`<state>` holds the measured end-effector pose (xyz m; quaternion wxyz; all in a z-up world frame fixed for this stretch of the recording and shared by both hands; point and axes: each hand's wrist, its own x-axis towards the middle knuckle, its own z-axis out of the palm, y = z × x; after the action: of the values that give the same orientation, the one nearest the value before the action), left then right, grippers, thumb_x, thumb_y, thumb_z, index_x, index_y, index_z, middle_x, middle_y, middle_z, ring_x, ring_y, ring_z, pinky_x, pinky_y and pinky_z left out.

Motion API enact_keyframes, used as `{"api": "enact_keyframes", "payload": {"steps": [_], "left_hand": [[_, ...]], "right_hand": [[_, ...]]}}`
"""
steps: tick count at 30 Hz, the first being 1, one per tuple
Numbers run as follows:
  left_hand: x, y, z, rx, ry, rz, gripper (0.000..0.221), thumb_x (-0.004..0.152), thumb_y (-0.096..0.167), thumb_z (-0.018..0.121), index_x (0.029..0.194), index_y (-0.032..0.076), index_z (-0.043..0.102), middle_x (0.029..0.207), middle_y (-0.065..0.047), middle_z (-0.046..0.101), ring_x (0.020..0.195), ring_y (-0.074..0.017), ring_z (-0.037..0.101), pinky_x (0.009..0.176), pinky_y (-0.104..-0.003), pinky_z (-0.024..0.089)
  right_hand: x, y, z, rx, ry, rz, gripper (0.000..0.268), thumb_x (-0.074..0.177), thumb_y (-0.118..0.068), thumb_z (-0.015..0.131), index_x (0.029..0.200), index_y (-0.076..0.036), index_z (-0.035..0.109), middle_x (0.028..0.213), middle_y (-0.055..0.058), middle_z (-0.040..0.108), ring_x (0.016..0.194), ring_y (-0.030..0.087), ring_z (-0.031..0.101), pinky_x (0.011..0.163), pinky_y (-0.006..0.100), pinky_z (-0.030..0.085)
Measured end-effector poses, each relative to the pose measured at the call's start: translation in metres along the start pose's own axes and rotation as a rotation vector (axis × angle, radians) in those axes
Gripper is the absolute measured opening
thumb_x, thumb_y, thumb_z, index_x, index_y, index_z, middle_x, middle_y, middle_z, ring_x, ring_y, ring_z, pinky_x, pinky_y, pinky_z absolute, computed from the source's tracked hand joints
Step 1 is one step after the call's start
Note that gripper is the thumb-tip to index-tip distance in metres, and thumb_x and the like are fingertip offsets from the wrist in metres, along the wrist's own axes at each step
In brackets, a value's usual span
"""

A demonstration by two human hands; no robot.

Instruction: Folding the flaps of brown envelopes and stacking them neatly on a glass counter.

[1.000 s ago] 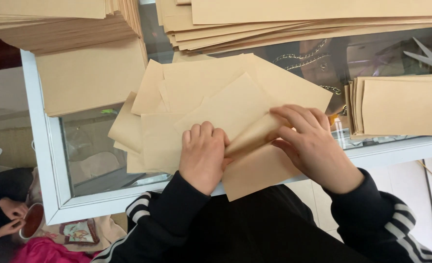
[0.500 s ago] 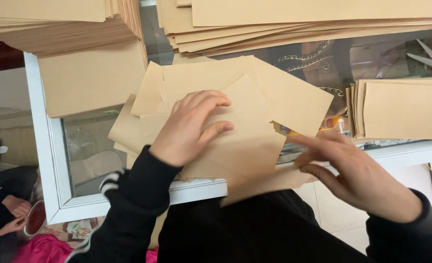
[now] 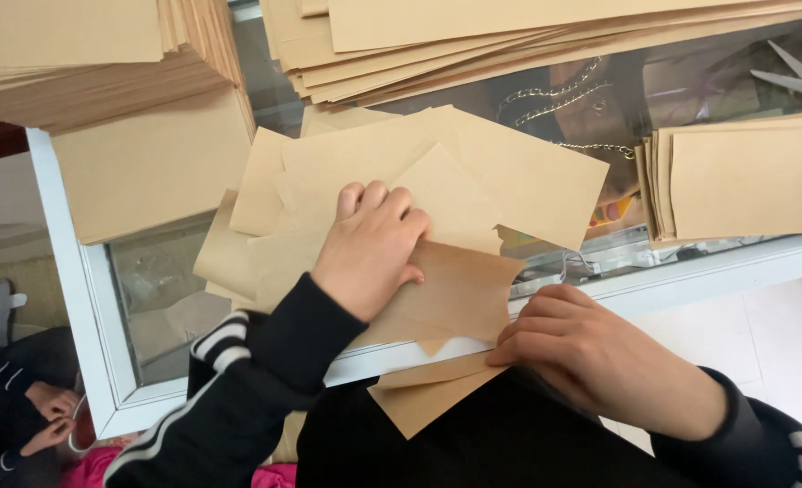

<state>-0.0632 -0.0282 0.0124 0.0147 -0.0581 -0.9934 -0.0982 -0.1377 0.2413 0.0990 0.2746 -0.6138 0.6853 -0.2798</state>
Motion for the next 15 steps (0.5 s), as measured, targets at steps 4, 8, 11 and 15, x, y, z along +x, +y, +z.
{"api": "enact_keyframes", "payload": {"steps": [4, 8, 11, 15], "left_hand": [[-0.016, 0.009, -0.001, 0.01, 0.016, -0.055, 0.043, 0.067, 0.043, 0.095, 0.087, 0.021, 0.065, 0.103, 0.002, 0.057, 0.093, -0.0247, 0.057, 0.077, -0.041, 0.045], [-0.026, 0.014, 0.005, -0.032, 0.031, -0.145, 0.069, 0.054, 0.044, 0.101, 0.102, 0.016, 0.059, 0.113, -0.003, 0.052, 0.093, -0.0256, 0.055, 0.07, -0.039, 0.049], [-0.028, 0.01, 0.021, -0.061, 0.017, -0.187, 0.078, 0.054, 0.049, 0.101, 0.112, 0.017, 0.058, 0.106, -0.004, 0.057, 0.092, -0.0268, 0.057, 0.078, -0.04, 0.046], [-0.027, 0.003, 0.02, -0.141, -0.123, -0.153, 0.048, 0.071, 0.051, 0.093, 0.097, 0.023, 0.064, 0.097, 0.0, 0.069, 0.098, -0.0287, 0.061, 0.087, -0.044, 0.036]], "right_hand": [[0.001, 0.001, 0.001, -0.01, -0.007, 0.005, 0.027, 0.108, -0.026, 0.049, 0.112, -0.017, 0.074, 0.108, -0.004, 0.079, 0.098, 0.021, 0.068, 0.094, 0.036, 0.045], [0.006, 0.0, 0.001, -0.028, -0.015, 0.018, 0.026, 0.107, -0.026, 0.05, 0.113, -0.017, 0.075, 0.107, -0.004, 0.079, 0.095, 0.022, 0.068, 0.092, 0.037, 0.045], [0.009, 0.0, 0.001, -0.045, -0.019, 0.008, 0.027, 0.108, -0.026, 0.05, 0.113, -0.017, 0.074, 0.107, -0.004, 0.079, 0.095, 0.022, 0.068, 0.093, 0.037, 0.045], [0.01, 0.001, 0.003, -0.066, 0.022, -0.004, 0.026, 0.107, -0.024, 0.052, 0.114, -0.015, 0.074, 0.108, -0.002, 0.079, 0.097, 0.022, 0.069, 0.09, 0.038, 0.046]]}}
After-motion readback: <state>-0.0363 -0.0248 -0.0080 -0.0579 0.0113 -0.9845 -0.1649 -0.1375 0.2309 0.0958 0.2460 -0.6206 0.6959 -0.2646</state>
